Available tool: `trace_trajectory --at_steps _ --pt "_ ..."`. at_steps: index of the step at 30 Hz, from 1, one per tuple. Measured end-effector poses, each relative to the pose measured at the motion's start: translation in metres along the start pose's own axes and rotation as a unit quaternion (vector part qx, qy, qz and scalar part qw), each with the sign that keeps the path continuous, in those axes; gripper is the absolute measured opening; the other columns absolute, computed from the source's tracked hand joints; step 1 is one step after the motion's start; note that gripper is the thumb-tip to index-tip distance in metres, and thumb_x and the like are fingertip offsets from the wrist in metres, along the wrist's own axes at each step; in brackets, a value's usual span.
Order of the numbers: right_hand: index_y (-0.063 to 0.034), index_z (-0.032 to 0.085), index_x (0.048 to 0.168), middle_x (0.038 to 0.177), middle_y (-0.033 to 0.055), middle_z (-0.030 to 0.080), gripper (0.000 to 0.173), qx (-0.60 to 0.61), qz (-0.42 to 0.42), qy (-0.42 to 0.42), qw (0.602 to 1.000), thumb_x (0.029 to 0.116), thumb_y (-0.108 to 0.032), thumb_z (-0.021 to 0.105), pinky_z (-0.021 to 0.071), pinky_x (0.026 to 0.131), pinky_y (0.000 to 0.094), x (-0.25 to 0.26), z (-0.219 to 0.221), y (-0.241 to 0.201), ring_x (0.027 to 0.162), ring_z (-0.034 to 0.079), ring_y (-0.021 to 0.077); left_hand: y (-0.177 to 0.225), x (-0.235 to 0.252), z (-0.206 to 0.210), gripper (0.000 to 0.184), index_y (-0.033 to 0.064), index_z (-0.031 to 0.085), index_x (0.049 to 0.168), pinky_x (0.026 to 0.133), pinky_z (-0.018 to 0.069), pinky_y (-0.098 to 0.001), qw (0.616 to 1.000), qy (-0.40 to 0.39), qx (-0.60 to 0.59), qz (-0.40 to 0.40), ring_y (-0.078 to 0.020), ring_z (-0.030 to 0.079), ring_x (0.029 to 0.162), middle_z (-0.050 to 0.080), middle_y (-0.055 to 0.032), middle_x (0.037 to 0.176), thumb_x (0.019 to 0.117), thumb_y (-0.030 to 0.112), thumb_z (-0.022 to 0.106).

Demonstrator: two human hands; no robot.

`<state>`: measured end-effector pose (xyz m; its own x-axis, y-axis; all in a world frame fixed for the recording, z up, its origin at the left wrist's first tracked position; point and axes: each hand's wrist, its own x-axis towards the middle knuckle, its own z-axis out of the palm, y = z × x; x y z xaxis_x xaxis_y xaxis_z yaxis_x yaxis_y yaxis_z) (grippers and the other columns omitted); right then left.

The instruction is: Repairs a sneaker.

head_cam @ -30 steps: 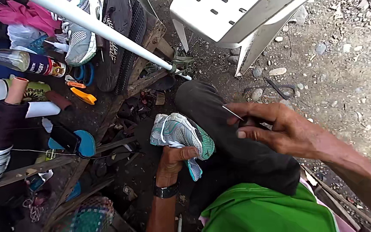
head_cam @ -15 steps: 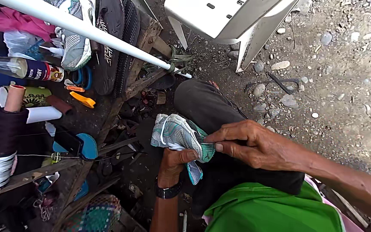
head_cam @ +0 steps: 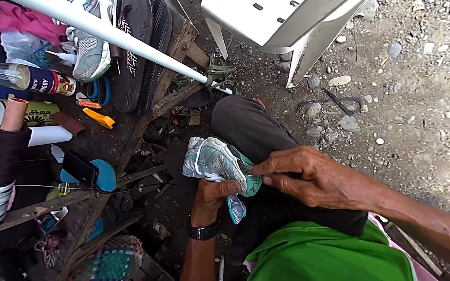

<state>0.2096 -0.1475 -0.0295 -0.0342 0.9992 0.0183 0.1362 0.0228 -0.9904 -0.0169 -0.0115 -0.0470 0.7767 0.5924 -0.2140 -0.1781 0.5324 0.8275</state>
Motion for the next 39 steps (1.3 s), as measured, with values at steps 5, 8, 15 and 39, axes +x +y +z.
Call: trace_trajectory --at_steps 5,8,15,39 --pt "-0.0192 0.074 0.124 0.099 -0.002 0.072 0.032 -0.05 0.008 -0.01 0.999 0.1063 -0.027 0.049 0.0527 0.073 0.0267 0.002 -0.006 -0.006 0.086 0.065 0.0051 -0.001 0.0 -0.001 0.036 0.0104 0.075 0.11 0.09 0.0596 -0.0273 1.0 0.0 0.003 0.0 -0.0081 0.073 0.096 0.078 -0.0022 0.104 0.0759 0.006 0.085" --pt "-0.0204 0.075 0.121 0.089 -0.0023 0.067 0.032 -0.087 0.009 -0.028 0.996 0.1045 -0.027 0.049 0.048 0.064 0.0272 0.006 -0.012 -0.012 0.075 0.06 0.0065 -0.002 0.0 0.0 0.035 0.0101 0.076 0.109 0.09 0.0597 -0.0272 1.0 0.002 0.002 0.003 -0.008 0.073 0.096 0.078 -0.0024 0.103 0.0754 0.005 0.085" --pt "-0.0208 0.075 0.12 0.089 -0.0028 0.068 0.032 -0.115 0.007 -0.048 0.992 0.104 -0.029 0.049 0.0494 0.065 0.0288 0.011 -0.018 -0.015 0.076 0.062 0.007 0.0 0.001 0.004 0.038 0.0101 0.075 0.109 0.09 0.0599 -0.0273 1.0 0.026 0.011 0.001 -0.0086 0.073 0.096 0.078 -0.0025 0.102 0.0725 0.006 0.086" --pt "-0.0074 0.072 0.117 0.089 -0.0039 0.068 0.025 0.128 0.076 -0.102 0.984 0.1067 -0.019 0.053 0.0468 0.056 0.0124 0.021 -0.027 -0.005 0.066 0.057 -0.0035 -0.002 0.002 0.004 0.037 0.0091 0.075 0.109 0.09 0.0598 -0.027 1.0 0.013 -0.001 -0.004 -0.0083 0.073 0.095 0.078 -0.0027 0.103 0.0738 0.004 0.085"
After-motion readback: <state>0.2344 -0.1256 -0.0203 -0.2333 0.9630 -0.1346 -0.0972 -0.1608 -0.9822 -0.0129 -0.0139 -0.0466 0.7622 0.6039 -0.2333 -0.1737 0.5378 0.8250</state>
